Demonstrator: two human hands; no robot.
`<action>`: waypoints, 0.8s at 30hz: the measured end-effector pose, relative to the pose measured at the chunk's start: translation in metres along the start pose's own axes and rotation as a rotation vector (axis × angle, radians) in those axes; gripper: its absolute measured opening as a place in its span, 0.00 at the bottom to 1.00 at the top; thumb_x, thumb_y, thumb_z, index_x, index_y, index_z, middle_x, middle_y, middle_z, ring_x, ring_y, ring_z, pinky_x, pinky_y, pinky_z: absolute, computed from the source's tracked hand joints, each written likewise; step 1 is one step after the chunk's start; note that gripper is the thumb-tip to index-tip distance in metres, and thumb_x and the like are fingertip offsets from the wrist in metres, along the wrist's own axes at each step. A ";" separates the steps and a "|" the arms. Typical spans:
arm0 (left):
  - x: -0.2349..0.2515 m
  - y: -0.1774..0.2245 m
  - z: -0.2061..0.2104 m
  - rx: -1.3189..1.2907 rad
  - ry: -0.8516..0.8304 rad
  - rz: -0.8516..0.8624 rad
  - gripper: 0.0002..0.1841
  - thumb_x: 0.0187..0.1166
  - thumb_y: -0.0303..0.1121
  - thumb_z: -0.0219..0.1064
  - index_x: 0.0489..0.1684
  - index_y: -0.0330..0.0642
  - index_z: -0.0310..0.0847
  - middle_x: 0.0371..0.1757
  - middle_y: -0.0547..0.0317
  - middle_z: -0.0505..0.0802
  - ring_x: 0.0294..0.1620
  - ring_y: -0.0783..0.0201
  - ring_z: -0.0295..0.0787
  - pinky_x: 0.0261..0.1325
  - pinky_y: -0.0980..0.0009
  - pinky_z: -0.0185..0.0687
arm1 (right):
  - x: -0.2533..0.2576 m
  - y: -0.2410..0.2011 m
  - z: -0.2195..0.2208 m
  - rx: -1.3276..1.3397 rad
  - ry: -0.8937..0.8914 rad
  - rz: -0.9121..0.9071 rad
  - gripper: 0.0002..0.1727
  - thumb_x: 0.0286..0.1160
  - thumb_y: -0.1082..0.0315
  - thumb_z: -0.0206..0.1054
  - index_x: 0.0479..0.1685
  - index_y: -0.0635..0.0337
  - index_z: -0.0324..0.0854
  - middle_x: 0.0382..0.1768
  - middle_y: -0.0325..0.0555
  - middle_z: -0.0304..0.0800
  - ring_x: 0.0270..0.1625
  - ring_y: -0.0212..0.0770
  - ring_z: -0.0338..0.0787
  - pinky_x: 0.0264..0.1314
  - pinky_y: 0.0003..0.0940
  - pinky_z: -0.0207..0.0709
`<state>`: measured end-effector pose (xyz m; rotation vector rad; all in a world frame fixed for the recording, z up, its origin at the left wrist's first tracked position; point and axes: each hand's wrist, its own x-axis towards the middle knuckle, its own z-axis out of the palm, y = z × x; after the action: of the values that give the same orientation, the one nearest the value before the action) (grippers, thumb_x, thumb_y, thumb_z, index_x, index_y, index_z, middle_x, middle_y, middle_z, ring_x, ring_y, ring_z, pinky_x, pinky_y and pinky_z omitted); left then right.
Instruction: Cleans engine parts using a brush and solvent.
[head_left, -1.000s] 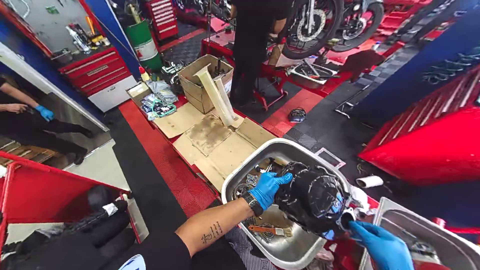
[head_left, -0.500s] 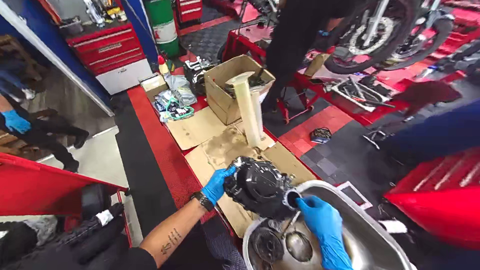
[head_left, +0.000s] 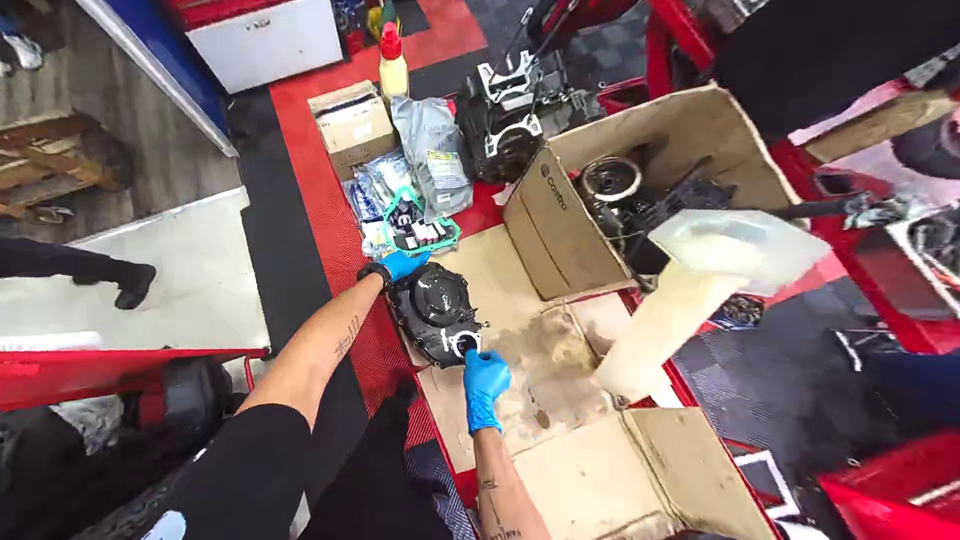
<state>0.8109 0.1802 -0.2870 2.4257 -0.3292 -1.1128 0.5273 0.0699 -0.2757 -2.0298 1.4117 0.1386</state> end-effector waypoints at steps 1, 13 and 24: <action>0.004 0.001 -0.003 0.023 -0.018 -0.006 0.45 0.86 0.69 0.45 0.70 0.29 0.80 0.72 0.28 0.84 0.79 0.36 0.77 0.81 0.35 0.65 | 0.000 -0.003 0.010 0.002 -0.011 0.035 0.16 0.74 0.55 0.72 0.39 0.61 0.92 0.39 0.60 0.94 0.49 0.63 0.92 0.53 0.68 0.77; -0.053 0.024 -0.011 -0.029 0.154 0.291 0.33 0.87 0.60 0.55 0.71 0.40 0.84 0.65 0.44 0.92 0.70 0.50 0.88 0.79 0.48 0.75 | -0.010 0.042 -0.012 0.482 -0.246 -0.085 0.11 0.81 0.64 0.70 0.48 0.62 0.92 0.37 0.45 0.98 0.38 0.38 0.97 0.49 0.40 0.92; -0.161 0.140 0.196 -0.039 -0.432 0.737 0.24 0.90 0.47 0.58 0.66 0.37 0.85 0.60 0.48 0.94 0.63 0.58 0.92 0.74 0.53 0.82 | -0.218 0.284 -0.181 0.459 0.226 0.366 0.16 0.83 0.55 0.65 0.51 0.55 0.93 0.40 0.40 0.97 0.42 0.36 0.96 0.53 0.43 0.90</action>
<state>0.5534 0.0622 -0.2255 1.7405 -1.2030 -1.2311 0.1412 0.0837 -0.1677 -1.4362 1.7584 -0.2476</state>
